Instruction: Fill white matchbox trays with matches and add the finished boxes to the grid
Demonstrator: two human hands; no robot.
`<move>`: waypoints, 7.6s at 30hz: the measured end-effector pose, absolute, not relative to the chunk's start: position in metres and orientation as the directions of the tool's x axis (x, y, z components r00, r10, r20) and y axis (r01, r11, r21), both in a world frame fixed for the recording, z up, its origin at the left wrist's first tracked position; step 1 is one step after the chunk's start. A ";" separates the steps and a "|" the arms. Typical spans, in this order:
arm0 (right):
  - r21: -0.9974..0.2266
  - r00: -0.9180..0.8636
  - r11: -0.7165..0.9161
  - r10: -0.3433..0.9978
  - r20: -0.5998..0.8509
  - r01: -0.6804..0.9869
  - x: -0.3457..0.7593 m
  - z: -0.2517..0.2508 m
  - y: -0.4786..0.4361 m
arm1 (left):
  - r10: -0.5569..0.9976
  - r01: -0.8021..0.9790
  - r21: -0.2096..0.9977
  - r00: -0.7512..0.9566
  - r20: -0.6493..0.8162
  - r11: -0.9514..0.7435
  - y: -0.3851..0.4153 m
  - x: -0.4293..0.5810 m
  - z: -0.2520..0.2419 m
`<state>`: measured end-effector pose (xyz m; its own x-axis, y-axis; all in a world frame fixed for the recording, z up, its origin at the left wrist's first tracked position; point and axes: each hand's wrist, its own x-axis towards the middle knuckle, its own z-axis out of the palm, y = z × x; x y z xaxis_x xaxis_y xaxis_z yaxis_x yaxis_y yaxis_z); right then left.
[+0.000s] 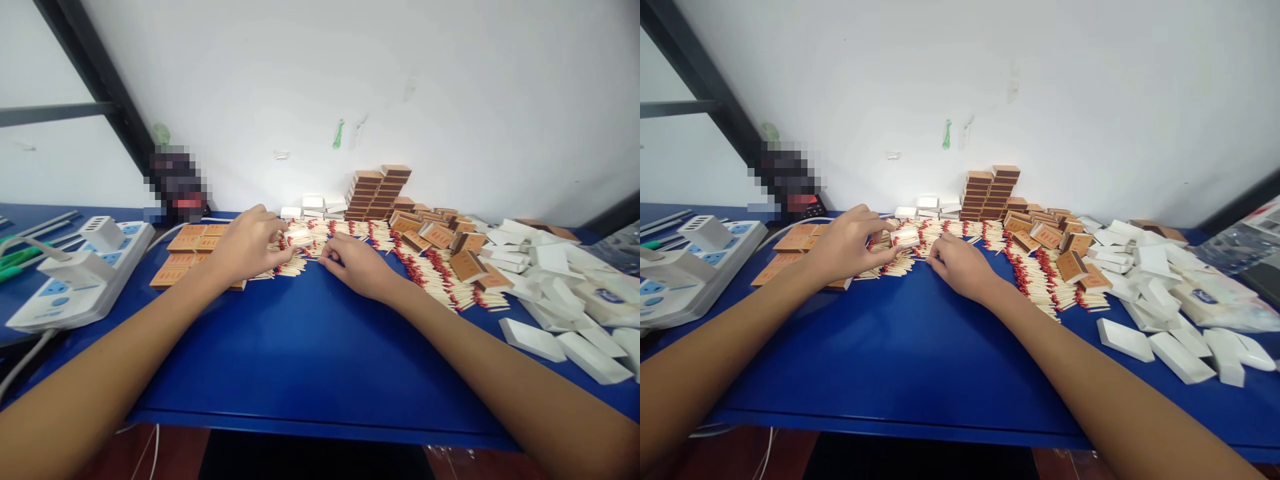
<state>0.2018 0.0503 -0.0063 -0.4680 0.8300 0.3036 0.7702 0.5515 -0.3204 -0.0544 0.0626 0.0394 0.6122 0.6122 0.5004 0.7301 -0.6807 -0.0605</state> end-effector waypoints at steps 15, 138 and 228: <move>-0.276 -0.500 0.554 0.830 0.247 0.785 0.206 -0.002 0.048 | 0.611 0.721 -0.043 0.616 0.498 -0.692 0.061 -0.051 0.038; -0.282 -0.443 0.508 0.856 0.266 0.813 0.214 0.000 0.051 | 0.618 0.690 0.032 0.626 0.476 -0.723 0.063 -0.051 0.034; -0.248 -0.632 0.722 0.688 0.355 0.646 0.169 -0.008 0.024 | 0.659 0.751 0.029 0.559 0.503 -0.660 0.064 -0.057 0.043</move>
<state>0.1687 0.0242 -0.0075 -0.6324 0.6884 0.3553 0.6462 0.7217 -0.2482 -0.0566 0.0642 0.0430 0.5595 0.6589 0.5027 0.7508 -0.6599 0.0295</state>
